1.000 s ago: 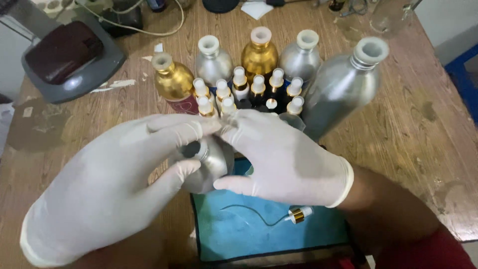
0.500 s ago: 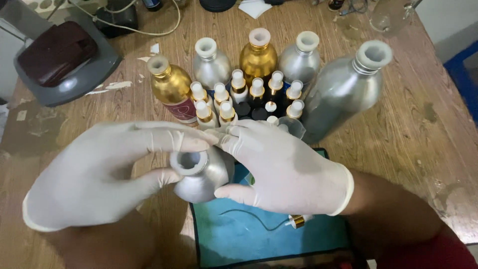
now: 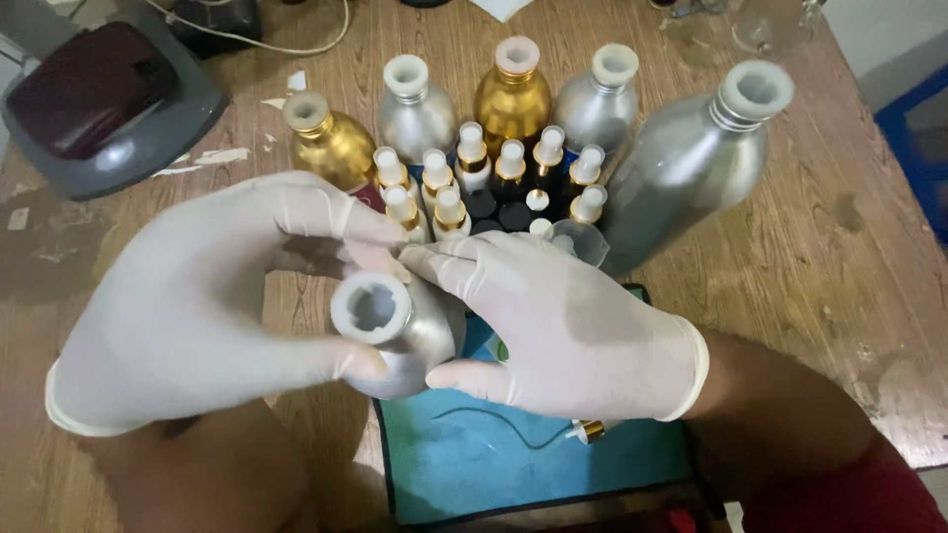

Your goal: Transferring liquid from large aluminum bottles into smaller containers using a beaker.

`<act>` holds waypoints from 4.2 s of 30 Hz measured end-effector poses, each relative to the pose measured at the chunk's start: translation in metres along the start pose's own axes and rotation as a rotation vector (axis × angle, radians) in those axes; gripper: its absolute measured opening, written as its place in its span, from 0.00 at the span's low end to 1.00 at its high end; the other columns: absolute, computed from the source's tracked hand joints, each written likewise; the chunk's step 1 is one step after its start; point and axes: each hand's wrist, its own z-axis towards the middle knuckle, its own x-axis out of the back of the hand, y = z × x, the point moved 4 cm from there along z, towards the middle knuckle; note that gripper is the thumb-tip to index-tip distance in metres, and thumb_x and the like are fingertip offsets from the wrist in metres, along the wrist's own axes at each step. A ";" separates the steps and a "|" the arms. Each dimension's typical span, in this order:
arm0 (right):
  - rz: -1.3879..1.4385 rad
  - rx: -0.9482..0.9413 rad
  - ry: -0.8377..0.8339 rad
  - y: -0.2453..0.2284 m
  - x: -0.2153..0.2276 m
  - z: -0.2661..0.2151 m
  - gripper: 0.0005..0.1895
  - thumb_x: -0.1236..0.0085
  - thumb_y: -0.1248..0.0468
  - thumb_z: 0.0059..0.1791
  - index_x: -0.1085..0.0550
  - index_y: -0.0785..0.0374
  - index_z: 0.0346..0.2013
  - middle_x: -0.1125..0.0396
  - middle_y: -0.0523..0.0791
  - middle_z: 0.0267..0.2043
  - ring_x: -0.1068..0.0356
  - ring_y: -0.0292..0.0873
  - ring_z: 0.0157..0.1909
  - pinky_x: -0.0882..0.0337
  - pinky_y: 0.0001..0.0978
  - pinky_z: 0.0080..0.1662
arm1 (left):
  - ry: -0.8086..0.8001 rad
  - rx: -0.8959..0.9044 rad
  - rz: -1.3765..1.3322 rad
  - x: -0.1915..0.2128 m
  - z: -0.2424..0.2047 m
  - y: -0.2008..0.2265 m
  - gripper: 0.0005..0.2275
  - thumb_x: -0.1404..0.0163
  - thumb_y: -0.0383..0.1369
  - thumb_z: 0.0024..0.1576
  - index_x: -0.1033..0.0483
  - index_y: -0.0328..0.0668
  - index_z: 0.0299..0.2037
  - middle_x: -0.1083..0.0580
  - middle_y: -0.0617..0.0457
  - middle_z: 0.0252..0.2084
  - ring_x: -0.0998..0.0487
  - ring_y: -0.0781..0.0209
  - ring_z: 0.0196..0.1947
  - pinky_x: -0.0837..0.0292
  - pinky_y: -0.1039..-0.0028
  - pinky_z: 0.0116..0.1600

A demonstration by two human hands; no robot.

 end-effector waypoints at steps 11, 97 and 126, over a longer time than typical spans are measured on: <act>-0.027 -0.186 -0.132 -0.001 -0.005 0.001 0.40 0.34 0.49 0.44 0.34 0.66 0.64 0.31 0.51 0.49 0.31 0.52 0.51 0.33 0.42 0.52 | -0.138 -0.209 0.235 -0.001 -0.008 0.014 0.23 0.43 0.26 0.50 0.26 0.38 0.59 0.22 0.51 0.57 0.20 0.56 0.56 0.25 0.68 0.61; -0.387 -0.519 -0.141 -0.001 0.071 -0.062 0.15 0.28 0.53 0.41 0.16 0.45 0.41 0.24 0.37 0.31 0.25 0.38 0.36 0.28 0.35 0.42 | 0.312 -0.656 0.548 -0.039 -0.031 0.095 0.19 0.31 0.41 0.47 0.19 0.39 0.43 0.27 0.42 0.51 0.26 0.41 0.55 0.26 0.55 0.58; -0.135 -0.212 -0.083 0.083 -0.004 -0.108 0.28 0.31 0.52 0.38 0.24 0.60 0.49 0.28 0.49 0.41 0.27 0.52 0.45 0.29 0.41 0.47 | 0.628 -0.283 -0.222 -0.115 -0.061 -0.094 0.47 0.27 0.47 0.41 0.42 0.37 0.68 0.31 0.46 0.63 0.28 0.57 0.62 0.33 0.65 0.70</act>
